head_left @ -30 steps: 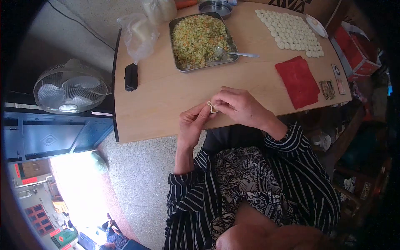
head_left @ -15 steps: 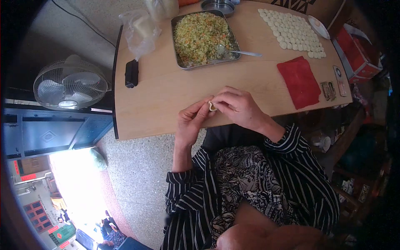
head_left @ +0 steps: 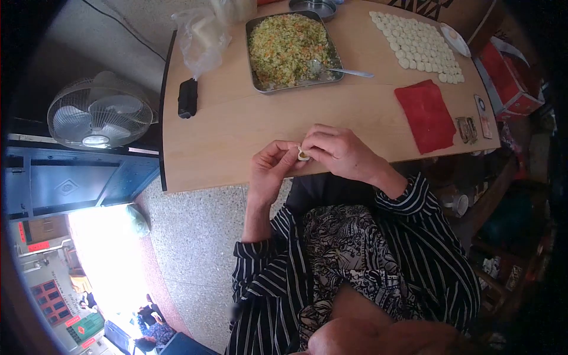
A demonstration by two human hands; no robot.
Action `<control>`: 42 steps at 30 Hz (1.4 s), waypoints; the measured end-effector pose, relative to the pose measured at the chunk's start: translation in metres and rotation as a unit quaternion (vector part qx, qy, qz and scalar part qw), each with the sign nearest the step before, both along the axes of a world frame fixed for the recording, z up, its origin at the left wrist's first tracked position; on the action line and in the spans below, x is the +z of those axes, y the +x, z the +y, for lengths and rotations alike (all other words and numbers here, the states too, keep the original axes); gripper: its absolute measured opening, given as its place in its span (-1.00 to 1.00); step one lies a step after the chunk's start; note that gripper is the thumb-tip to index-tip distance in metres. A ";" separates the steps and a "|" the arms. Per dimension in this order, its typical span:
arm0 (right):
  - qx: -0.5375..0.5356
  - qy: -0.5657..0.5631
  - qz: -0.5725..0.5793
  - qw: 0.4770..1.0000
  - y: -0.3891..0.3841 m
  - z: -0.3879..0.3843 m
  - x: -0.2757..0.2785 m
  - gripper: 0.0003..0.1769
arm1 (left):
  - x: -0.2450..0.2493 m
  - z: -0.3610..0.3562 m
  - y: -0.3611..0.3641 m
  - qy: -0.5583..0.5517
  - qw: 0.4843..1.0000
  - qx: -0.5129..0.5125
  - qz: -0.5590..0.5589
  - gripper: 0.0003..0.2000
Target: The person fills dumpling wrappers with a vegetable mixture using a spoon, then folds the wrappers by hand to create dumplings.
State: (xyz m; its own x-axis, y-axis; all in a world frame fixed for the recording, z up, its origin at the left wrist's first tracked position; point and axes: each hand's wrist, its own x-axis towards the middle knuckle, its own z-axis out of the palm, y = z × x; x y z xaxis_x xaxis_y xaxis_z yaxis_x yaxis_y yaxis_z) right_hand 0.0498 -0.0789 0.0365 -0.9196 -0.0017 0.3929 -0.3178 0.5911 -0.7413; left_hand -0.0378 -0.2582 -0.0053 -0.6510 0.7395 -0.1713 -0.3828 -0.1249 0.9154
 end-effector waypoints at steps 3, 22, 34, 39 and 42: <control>0.021 -0.013 -0.034 0.999 0.002 0.000 0.005 -0.91 | 0.007 -0.003 -0.003 -0.016 0.999 -0.029 -0.005 -0.85; -0.096 -0.257 -0.092 0.957 0.007 0.004 -0.012 -0.89 | 0.018 -0.047 -0.010 0.004 0.997 0.044 0.066 -0.70; -0.280 -0.309 -0.033 0.908 0.029 0.057 -0.065 -0.82 | -0.042 -0.309 -0.060 0.198 0.644 0.739 -0.014 -0.55; -0.294 -0.302 -0.026 0.907 0.030 0.053 -0.061 -0.82 | 0.047 -0.201 -0.015 0.315 0.796 0.504 0.119 -0.49; -0.301 -0.297 -0.028 0.906 0.028 0.051 -0.061 -0.84 | 0.097 -0.159 0.003 0.350 0.849 0.221 0.327 -0.40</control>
